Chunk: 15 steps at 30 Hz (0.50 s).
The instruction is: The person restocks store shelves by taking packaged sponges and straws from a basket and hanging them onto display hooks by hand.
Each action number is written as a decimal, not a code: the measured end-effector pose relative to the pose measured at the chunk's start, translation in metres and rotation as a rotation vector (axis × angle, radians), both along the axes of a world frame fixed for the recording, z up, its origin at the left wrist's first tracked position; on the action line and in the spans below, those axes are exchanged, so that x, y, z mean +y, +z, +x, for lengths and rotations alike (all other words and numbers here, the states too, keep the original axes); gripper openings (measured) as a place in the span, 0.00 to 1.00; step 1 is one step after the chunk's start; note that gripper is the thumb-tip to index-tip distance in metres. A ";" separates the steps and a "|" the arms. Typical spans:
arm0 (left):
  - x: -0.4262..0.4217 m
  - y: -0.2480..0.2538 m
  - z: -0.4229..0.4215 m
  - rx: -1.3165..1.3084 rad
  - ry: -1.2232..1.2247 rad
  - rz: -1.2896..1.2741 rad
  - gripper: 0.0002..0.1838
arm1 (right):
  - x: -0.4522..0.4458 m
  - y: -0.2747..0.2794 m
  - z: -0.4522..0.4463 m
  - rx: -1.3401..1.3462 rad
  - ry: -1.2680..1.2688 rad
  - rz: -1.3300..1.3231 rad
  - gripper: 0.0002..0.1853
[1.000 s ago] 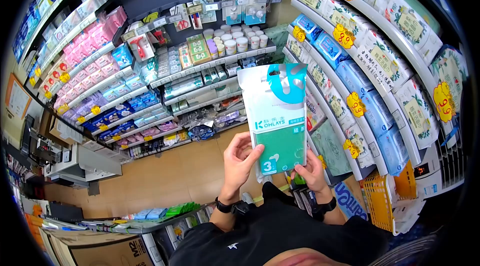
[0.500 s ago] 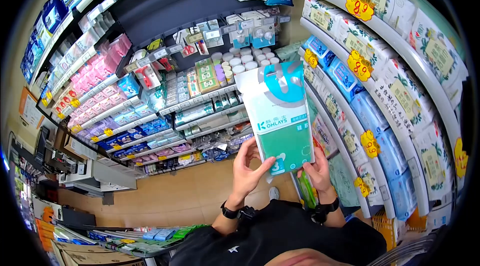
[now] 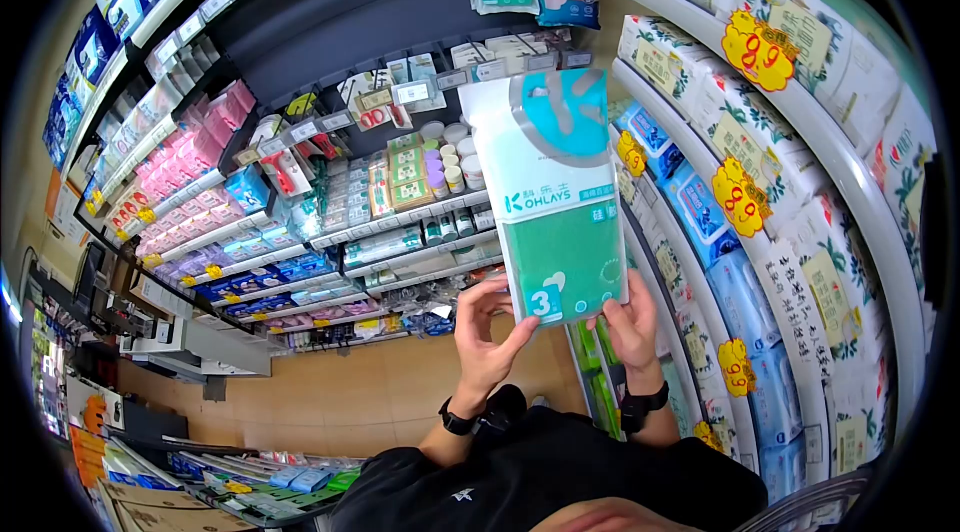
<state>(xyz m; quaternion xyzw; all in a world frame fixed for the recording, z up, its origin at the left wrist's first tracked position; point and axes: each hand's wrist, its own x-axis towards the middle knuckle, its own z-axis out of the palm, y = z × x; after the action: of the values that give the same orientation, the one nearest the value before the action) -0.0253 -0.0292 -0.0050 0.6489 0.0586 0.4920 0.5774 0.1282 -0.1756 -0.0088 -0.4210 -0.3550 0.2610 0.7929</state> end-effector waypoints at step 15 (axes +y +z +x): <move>0.120 0.052 0.104 -0.013 0.038 0.030 0.28 | 0.130 0.055 0.095 -0.107 -0.107 0.126 0.19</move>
<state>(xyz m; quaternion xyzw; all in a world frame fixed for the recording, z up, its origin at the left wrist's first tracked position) 0.0791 0.0911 0.0469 0.6529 0.0598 0.5082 0.5585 0.2234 -0.0459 0.0465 -0.4021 -0.3896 0.1724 0.8104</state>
